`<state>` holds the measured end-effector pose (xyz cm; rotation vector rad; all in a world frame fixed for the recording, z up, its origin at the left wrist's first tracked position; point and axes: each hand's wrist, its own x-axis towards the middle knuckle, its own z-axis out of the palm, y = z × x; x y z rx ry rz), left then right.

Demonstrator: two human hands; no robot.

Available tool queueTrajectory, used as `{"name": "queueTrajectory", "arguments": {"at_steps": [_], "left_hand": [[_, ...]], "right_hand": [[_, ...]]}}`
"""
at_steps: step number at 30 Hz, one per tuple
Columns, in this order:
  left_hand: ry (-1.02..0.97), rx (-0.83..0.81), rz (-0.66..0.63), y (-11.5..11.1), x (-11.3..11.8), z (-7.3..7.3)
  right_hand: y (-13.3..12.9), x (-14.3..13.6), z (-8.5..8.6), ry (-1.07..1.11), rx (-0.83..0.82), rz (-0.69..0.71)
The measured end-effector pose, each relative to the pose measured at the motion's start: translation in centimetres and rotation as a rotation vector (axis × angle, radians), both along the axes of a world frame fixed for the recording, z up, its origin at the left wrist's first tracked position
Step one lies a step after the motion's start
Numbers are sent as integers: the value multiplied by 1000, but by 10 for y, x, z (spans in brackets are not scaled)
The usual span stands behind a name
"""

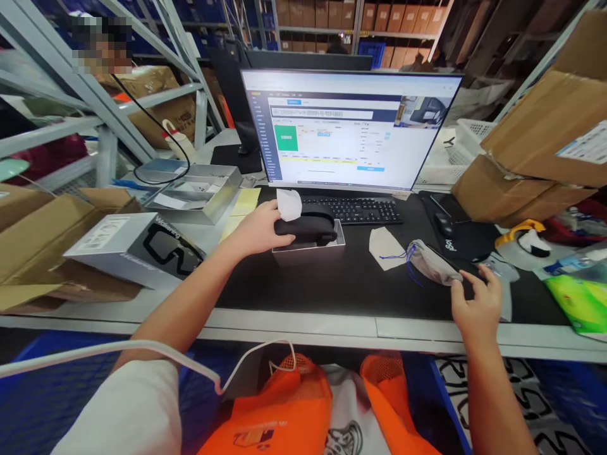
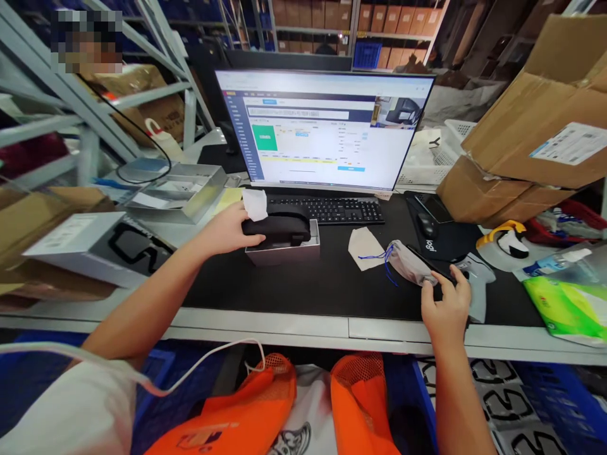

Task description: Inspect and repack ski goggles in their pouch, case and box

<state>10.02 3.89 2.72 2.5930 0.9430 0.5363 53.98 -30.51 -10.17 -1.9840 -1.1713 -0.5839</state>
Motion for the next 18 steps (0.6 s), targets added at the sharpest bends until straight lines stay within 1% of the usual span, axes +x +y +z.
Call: {"name": "queueTrajectory", "arguments": {"at_steps": [3, 5, 8, 10, 13, 15, 18], "left_hand": [[42, -13, -51, -3, 8, 0], [74, -43, -33, -6, 13, -1], [118, -138, 14, -6, 16, -6], [93, -172, 4, -2, 16, -9], [-21, -167, -36, 7, 16, -13], [-81, -176, -50, 14, 17, -18], [-71, -236, -48, 23, 18, -30]], "right_hand": [[-1, 7, -7, 14, -26, 3], [0, 11, -11, 15, -62, 13], [7, 17, -14, -5, -131, -9], [16, 20, -13, -10, -185, -25], [36, 19, -4, 1, -316, 8], [52, 12, 7, 18, -454, 22], [75, 1, 23, 60, -677, -8]]}}
